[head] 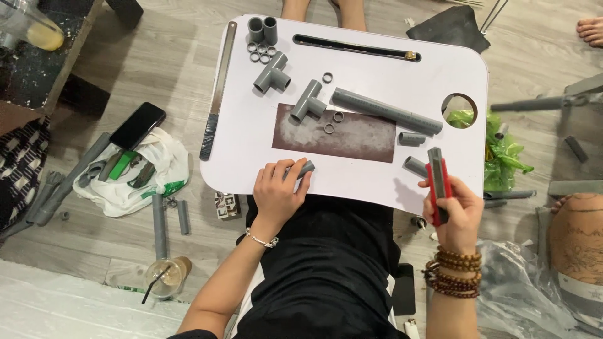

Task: Trimming and cleaning the edges of PVC pipe segments using a utility knife and a metal blade on a small table.

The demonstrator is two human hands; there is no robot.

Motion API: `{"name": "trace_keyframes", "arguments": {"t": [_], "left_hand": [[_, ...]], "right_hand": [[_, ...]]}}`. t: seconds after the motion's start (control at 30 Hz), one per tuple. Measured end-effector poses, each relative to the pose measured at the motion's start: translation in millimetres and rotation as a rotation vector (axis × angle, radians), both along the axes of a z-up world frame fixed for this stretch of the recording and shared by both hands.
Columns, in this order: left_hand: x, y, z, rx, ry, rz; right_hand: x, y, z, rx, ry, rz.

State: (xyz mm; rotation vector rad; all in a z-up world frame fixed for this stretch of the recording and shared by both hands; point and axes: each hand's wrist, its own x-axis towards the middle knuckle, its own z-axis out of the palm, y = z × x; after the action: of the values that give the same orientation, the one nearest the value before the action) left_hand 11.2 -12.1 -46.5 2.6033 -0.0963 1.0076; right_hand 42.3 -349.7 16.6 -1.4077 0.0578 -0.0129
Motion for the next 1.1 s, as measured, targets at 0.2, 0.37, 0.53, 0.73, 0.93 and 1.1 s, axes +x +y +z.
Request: {"name": "trace_keyframes", "arguments": {"t": [0.2, 0.37, 0.53, 0.73, 0.93, 1.1], "left_hand": [[-6, -4, 26, -0.015, 0.098, 0.024], [-6, -2, 25, -0.022, 0.105, 0.039], [-7, 6, 42, -0.162, 0.360, -0.100], [14, 97, 54, -0.271, 0.407, 0.194], [8, 160, 50, -0.315, 0.579, 0.480], [-10, 163, 69, -0.539, 0.526, 0.370]], "right_hand": [[87, -10, 56, -0.775, -0.098, 0.173], [171, -5, 48, -1.133, -0.347, 0.324], [217, 5, 23, -1.306, -0.285, 0.500], [210, -1, 5, -1.416, -0.381, 0.413], [151, 5, 33, -1.379, -0.586, 0.268], [96, 26, 44, -1.272, -0.658, 0.200]]}}
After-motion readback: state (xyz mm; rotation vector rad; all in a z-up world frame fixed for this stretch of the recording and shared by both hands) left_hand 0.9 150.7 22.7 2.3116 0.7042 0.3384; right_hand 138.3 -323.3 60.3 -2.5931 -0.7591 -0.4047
